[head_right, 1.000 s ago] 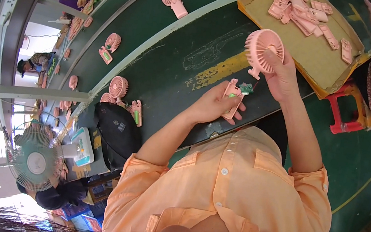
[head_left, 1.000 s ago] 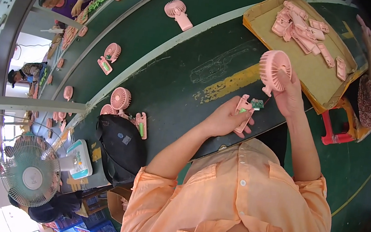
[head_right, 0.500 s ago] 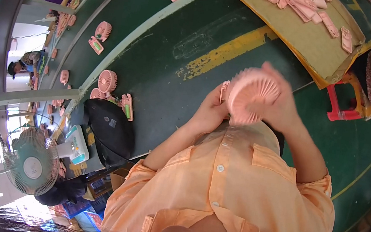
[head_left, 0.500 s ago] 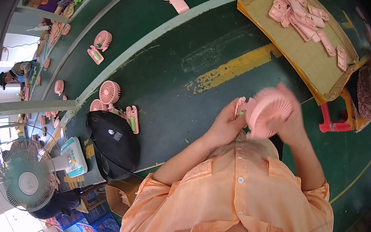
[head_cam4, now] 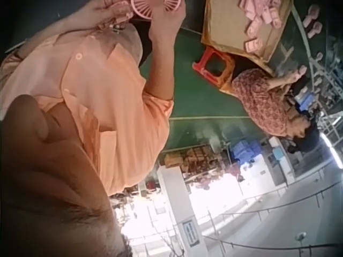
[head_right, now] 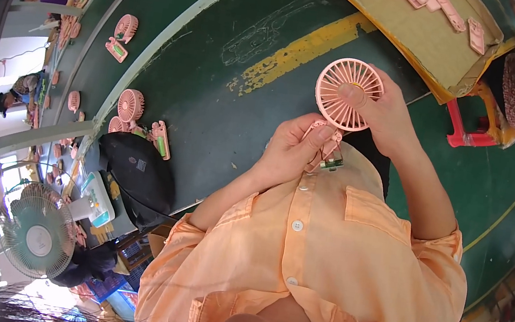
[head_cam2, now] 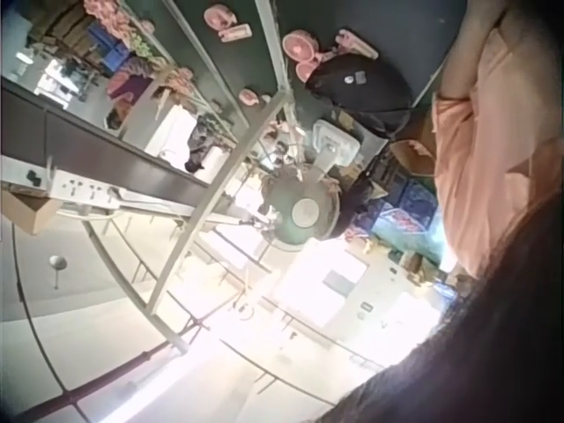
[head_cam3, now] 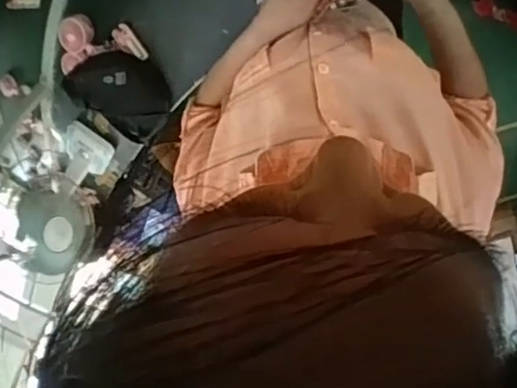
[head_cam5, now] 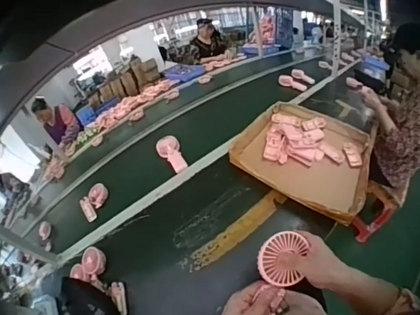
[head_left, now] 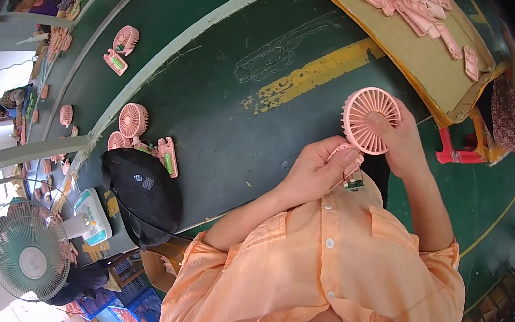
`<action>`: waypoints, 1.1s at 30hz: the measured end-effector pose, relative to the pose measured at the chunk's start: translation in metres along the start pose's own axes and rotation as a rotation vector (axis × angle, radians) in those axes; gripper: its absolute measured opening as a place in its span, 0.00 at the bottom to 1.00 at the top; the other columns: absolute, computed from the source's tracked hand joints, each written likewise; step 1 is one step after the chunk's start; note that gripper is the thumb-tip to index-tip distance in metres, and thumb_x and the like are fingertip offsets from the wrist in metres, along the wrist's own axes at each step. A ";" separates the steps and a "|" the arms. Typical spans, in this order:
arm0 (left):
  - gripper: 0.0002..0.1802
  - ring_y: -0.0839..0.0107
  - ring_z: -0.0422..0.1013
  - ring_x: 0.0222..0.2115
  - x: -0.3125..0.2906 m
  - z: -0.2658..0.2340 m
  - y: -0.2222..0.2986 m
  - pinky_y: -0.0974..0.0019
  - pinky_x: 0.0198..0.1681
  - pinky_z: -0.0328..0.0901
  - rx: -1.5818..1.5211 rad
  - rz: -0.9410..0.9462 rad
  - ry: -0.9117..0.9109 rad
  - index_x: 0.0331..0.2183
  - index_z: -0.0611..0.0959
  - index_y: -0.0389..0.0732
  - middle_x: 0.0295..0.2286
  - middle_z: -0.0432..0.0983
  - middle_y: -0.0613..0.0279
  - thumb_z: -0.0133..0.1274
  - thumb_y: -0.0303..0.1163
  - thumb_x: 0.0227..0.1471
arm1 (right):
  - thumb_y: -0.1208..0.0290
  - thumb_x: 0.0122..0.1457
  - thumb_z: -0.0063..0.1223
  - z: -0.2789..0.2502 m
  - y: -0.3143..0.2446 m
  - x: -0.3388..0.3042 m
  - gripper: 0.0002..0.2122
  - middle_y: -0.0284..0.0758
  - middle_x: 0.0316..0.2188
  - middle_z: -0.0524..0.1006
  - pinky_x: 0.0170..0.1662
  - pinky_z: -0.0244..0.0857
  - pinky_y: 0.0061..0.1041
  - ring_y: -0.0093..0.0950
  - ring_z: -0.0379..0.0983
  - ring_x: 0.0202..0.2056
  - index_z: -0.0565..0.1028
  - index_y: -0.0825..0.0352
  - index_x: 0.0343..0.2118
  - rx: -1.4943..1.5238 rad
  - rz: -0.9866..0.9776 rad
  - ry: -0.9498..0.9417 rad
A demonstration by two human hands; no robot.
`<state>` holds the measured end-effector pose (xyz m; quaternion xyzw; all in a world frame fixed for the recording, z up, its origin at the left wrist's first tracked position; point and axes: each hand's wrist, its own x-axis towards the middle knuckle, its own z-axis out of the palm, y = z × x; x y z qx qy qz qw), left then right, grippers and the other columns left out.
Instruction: The person assembles handheld fans by hand, inserting batteries into the fan housing and then closing the fan casing.
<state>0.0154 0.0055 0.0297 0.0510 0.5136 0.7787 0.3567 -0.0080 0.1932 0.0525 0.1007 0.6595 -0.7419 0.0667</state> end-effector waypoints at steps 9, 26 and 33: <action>0.10 0.77 0.72 0.26 0.021 -0.024 -0.004 0.74 0.26 0.70 -0.199 -0.106 0.182 0.42 0.74 0.38 0.32 0.74 0.63 0.47 0.31 0.59 | 0.73 0.45 0.59 -0.013 0.041 -0.016 0.12 0.41 0.35 0.71 0.40 0.69 0.31 0.42 0.72 0.38 0.71 0.66 0.34 -1.006 -1.051 -0.152; 0.13 0.66 0.74 0.35 0.003 -0.033 -0.014 0.65 0.39 0.71 -0.216 -0.079 0.088 0.46 0.70 0.33 0.38 0.74 0.55 0.43 0.28 0.60 | 0.77 0.44 0.56 0.017 0.044 -0.007 0.05 0.41 0.35 0.74 0.38 0.70 0.32 0.38 0.71 0.40 0.71 0.71 0.20 -0.720 -1.232 -0.325; 0.12 0.63 0.75 0.34 0.014 -0.028 -0.014 0.61 0.37 0.73 -0.233 -0.086 0.136 0.46 0.70 0.35 0.38 0.74 0.52 0.41 0.26 0.60 | 0.81 0.38 0.57 0.006 0.037 0.000 0.06 0.42 0.36 0.74 0.34 0.73 0.31 0.39 0.72 0.42 0.70 0.73 0.18 -0.755 -1.338 -0.251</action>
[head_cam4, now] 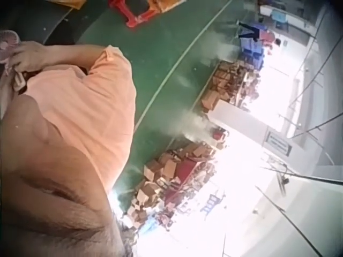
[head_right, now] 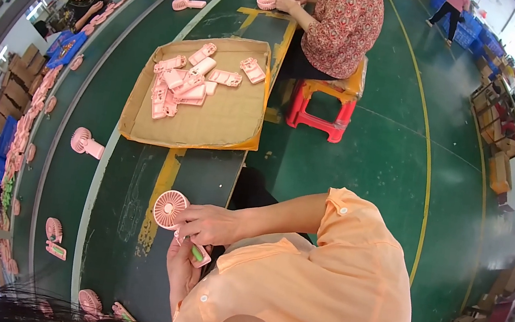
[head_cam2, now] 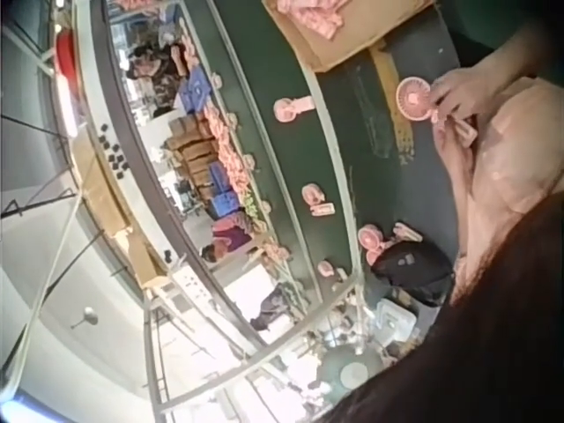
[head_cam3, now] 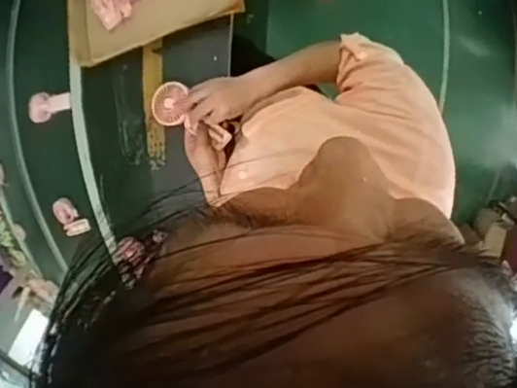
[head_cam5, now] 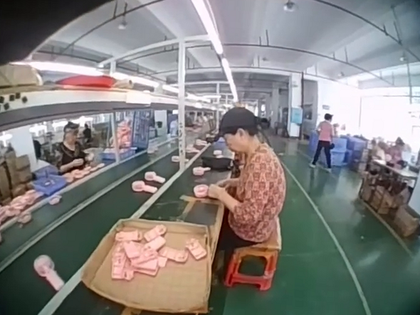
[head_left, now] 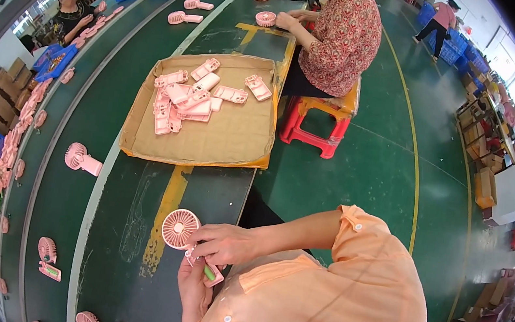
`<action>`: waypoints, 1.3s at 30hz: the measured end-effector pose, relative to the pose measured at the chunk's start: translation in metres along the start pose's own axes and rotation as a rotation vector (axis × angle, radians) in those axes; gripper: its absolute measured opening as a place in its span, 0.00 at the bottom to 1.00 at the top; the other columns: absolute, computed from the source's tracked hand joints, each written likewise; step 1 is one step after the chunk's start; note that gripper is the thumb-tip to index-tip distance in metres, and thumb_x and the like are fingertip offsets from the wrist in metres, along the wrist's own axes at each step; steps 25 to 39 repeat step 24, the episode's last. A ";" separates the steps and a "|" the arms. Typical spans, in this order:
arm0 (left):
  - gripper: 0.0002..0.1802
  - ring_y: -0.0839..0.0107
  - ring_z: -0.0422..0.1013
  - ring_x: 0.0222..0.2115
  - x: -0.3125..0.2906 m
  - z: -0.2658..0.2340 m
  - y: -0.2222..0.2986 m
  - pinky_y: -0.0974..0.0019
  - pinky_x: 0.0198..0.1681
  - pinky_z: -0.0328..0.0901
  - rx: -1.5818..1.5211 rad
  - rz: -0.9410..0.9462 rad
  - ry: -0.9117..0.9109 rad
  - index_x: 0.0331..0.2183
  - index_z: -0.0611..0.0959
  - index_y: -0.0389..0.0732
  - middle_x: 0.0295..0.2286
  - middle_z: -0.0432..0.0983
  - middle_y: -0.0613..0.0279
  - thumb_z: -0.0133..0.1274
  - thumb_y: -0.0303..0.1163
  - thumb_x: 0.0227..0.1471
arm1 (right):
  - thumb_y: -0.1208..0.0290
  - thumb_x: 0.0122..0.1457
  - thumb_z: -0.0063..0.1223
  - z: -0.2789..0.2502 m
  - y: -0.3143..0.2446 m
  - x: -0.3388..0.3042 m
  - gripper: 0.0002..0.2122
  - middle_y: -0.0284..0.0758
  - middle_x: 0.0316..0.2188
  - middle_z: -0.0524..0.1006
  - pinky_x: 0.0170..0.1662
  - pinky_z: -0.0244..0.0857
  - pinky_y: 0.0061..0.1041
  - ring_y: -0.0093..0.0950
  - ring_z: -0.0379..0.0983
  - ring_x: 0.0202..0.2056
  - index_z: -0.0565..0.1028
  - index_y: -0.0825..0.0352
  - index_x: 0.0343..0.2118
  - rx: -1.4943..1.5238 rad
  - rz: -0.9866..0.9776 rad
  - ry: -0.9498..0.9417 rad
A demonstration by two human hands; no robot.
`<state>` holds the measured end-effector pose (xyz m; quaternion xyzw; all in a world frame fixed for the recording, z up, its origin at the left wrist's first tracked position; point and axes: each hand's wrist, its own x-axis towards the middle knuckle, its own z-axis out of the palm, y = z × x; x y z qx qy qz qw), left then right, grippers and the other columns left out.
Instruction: The person assembles handheld fans by hand, inserting batteries into the fan housing and then closing the fan casing.
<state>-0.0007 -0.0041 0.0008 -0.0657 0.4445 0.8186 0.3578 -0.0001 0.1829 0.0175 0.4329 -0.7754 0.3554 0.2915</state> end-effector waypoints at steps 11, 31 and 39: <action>0.18 0.64 0.70 0.45 -0.003 -0.006 -0.008 0.61 0.48 0.68 -0.219 -0.022 -0.048 0.51 0.67 0.36 0.45 0.70 0.53 0.38 0.21 0.58 | 0.84 0.51 0.52 0.015 -0.017 -0.004 0.10 0.41 0.36 0.74 0.36 0.68 0.23 0.29 0.73 0.34 0.70 0.73 0.38 0.531 0.612 0.021; 0.18 0.63 0.70 0.45 0.002 0.000 -0.014 0.58 0.49 0.67 -0.130 0.056 -0.025 0.52 0.66 0.36 0.46 0.69 0.51 0.38 0.21 0.59 | 0.78 0.52 0.53 0.022 -0.011 -0.016 0.08 0.40 0.35 0.73 0.43 0.68 0.28 0.33 0.73 0.38 0.73 0.71 0.36 0.527 0.665 0.010; 0.18 0.63 0.70 0.45 0.002 0.000 -0.014 0.58 0.49 0.67 -0.130 0.056 -0.025 0.52 0.66 0.36 0.46 0.69 0.51 0.38 0.21 0.59 | 0.78 0.52 0.53 0.022 -0.011 -0.016 0.08 0.40 0.35 0.73 0.43 0.68 0.28 0.33 0.73 0.38 0.73 0.71 0.36 0.527 0.665 0.010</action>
